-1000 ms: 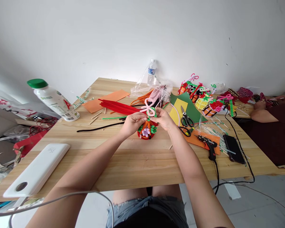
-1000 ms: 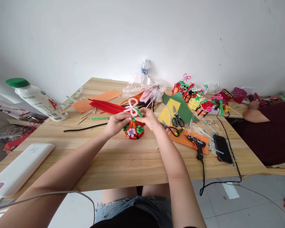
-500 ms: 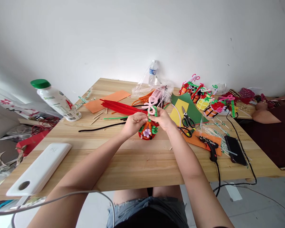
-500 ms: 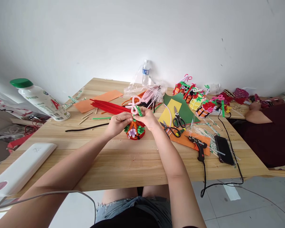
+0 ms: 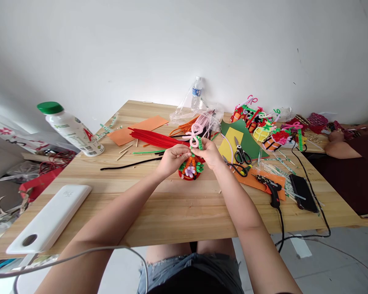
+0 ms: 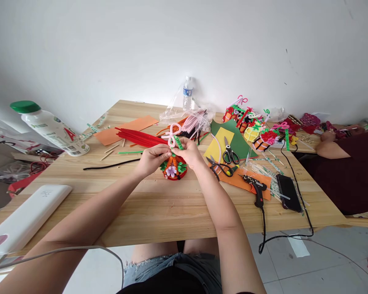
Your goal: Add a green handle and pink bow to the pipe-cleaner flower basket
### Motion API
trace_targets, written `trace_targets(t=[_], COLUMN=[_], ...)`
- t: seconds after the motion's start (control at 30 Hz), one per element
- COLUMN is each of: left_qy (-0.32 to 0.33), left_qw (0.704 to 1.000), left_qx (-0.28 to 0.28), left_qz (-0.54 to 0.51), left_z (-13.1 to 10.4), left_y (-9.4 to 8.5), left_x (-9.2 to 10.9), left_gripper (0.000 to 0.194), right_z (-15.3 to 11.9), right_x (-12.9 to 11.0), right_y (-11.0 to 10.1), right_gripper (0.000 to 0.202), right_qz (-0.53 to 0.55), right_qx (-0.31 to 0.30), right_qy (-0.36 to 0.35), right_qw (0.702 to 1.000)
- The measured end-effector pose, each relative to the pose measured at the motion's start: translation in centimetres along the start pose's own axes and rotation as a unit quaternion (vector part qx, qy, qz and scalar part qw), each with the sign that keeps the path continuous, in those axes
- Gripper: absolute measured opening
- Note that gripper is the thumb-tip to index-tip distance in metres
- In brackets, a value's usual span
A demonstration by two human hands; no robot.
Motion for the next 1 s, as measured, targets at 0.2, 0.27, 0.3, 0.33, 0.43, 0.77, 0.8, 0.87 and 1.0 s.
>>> trace_targets(t=[0.2, 0.27, 0.3, 0.33, 0.43, 0.77, 0.8, 0.87, 1.0], left_qy=[-0.021, -0.015, -0.013, -0.011, -0.010, -0.028, -0.036, -0.053, -0.068], left_qw=[1.000, 1.000, 1.000, 1.000, 1.000, 0.999, 0.999, 0.998, 0.997], left_qx=[0.002, 0.004, 0.005, 0.006, 0.004, -0.020, -0.022, -0.021, -0.016], left_qz=[-0.019, -0.021, -0.020, -0.019, -0.013, -0.017, -0.024, -0.034, -0.038], left_z=[-0.1, -0.1, -0.1, -0.1, -0.1, -0.1, -0.1, 0.0, 0.0], left_y=[0.0, 0.0, 0.0, 0.0, 0.0, 0.0, -0.1, -0.2, -0.2], left_x=[0.0, 0.0, 0.0, 0.0, 0.0, -0.1, -0.1, 0.0, 0.1], left_gripper=[0.027, 0.026, 0.026, 0.027, 0.028, 0.032, 0.033, 0.037, 0.041], right_z=[-0.2, -0.3, -0.3, -0.2, -0.2, -1.0, -1.1, -1.3, -1.9], right_x=[0.2, 0.3, 0.4, 0.4, 0.3, -2.5, -2.9, -3.7, -5.3], right_y=[0.3, 0.3, 0.3, 0.3, 0.3, -1.7, -2.1, -2.8, -3.9], right_gripper=[0.033, 0.033, 0.033, 0.033, 0.033, 0.032, 0.031, 0.028, 0.017], right_qz=[0.001, 0.004, 0.005, 0.006, 0.007, -0.139, -0.156, -0.183, -0.233], right_qx=[0.010, 0.011, 0.012, 0.013, 0.017, 0.006, 0.006, 0.011, 0.059], right_qy=[-0.001, 0.001, 0.001, 0.001, 0.002, -0.024, -0.034, -0.061, -0.151], right_qw=[1.000, 1.000, 1.000, 1.000, 1.000, 0.990, 0.987, 0.981, 0.959])
Point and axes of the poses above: each hand's wrist, its own z-axis towards the middle knuckle, its own y-axis out of the palm, x = y × z, the point moved 2 cm from there along z, towards the middle knuckle, and after that the axes turned 12 degrees about x, right-handed, at the moved point
